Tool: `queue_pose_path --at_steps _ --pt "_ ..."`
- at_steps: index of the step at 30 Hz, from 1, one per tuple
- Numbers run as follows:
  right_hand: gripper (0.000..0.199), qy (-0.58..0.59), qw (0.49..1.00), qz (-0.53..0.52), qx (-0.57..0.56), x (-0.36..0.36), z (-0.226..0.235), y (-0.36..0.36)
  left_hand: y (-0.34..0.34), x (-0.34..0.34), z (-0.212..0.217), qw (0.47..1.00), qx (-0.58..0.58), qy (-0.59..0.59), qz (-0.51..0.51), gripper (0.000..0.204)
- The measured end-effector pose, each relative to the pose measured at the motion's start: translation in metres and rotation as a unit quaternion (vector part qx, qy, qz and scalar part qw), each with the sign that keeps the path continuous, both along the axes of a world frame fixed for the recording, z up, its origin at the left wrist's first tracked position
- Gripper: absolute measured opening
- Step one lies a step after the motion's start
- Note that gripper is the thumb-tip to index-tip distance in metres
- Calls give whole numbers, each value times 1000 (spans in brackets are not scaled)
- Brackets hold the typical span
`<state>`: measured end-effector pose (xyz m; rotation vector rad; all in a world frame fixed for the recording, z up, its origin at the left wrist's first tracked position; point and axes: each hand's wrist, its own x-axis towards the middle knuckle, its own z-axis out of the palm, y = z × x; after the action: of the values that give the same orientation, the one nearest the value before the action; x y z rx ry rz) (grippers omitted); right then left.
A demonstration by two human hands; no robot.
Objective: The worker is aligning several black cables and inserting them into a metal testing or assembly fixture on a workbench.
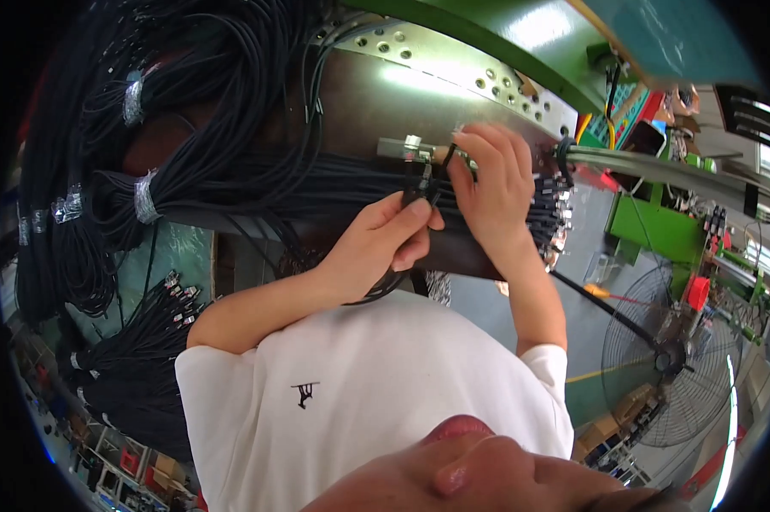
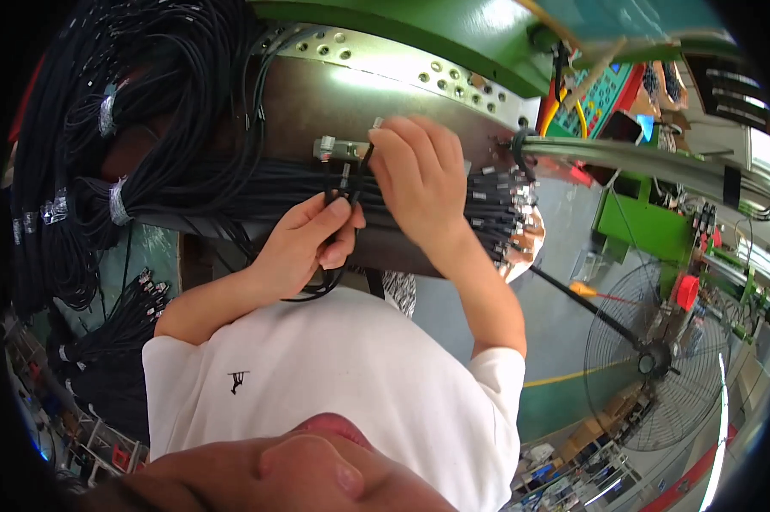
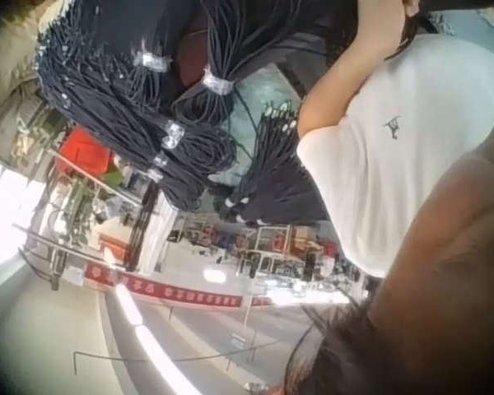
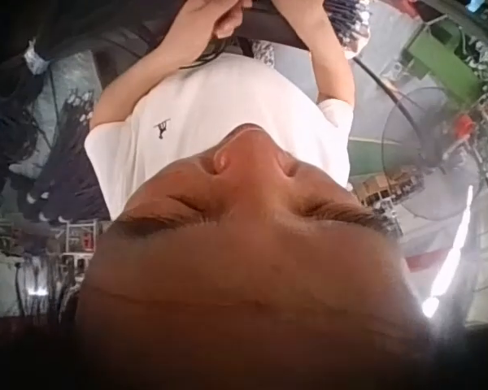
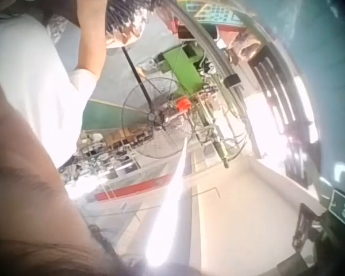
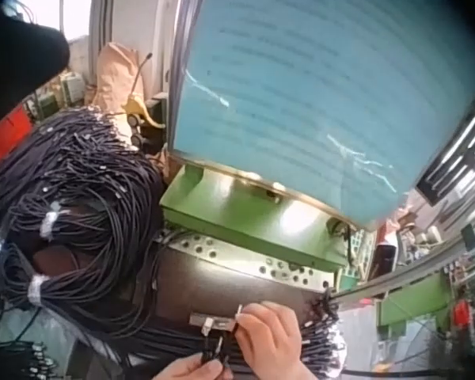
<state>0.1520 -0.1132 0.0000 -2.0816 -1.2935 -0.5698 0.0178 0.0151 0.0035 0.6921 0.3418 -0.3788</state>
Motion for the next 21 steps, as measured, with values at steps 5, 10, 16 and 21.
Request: queue_pose_path --at_steps 5,10,16,21 --pt "21 196 978 -49 55 -2 -13 -22 3 -15 10 953 269 -137 -4 32" --pt "19 150 988 25 -39 -2 -16 -19 3 0 8 983 154 -92 40 29" --pt "20 157 980 93 -84 8 -8 -18 -2 4 9 999 -9 17 50 22" --pt "21 163 974 98 -124 11 -3 -17 2 6 11 999 0 17 32 28"
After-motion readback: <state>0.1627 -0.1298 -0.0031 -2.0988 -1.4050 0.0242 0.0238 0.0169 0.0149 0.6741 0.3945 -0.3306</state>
